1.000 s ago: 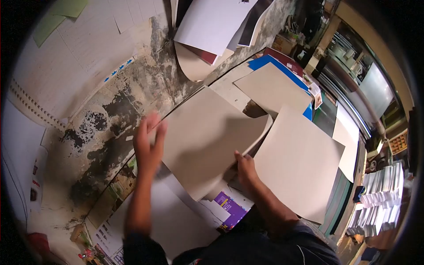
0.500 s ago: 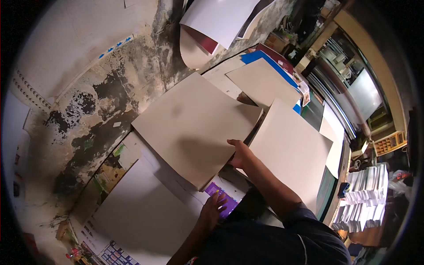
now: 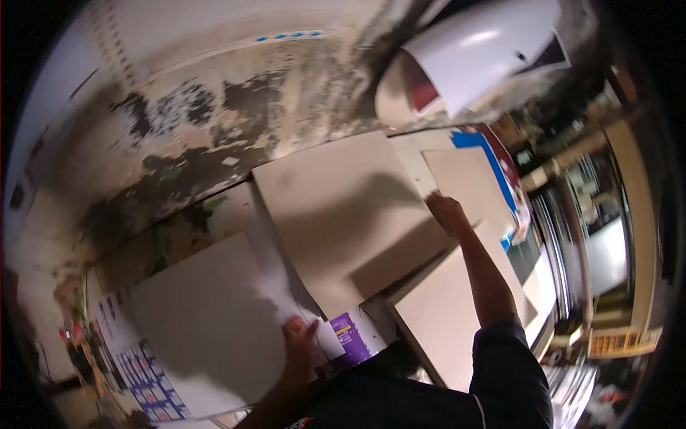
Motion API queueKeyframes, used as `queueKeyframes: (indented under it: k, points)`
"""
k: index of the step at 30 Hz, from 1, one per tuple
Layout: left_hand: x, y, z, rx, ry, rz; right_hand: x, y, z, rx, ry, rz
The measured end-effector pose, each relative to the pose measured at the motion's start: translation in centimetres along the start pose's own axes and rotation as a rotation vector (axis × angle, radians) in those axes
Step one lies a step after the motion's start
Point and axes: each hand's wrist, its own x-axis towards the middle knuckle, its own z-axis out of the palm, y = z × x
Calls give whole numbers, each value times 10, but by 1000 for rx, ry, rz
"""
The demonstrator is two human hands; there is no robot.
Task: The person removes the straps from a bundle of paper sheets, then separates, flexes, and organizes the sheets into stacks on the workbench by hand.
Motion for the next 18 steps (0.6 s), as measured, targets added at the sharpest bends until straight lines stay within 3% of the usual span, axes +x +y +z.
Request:
queueKeyframes:
  k: [1,2,4,5,7,9,10,12,14,16,18]
  points:
    - [16,15,-5,-62,66,35,9,6,10,-2,155,-104]
    - [39,28,-6,-102,115,61,25,22,26,246,4,67]
    - [92,53,0,-66,122,110,78,61,89,884,-123,621]
    - [114,70,13,20,186,167,99,52,91,804,-122,643]
    - [144,107,29,-111,169,35,126,28,85,792,-111,638]
    - [180,116,39,-71,156,237,146,22,87,654,-122,558]
    - [193,120,43,-83,177,234,150,7,71,599,-179,629]
    - [209,118,52,84,343,166,154,-14,48,534,-258,684]
    - [199,120,64,82,369,198,152,-29,44,404,-95,747]
    - [187,134,65,84,393,244,173,40,112,731,-85,791]
    - [177,142,68,174,452,124,168,23,98,569,-84,751]
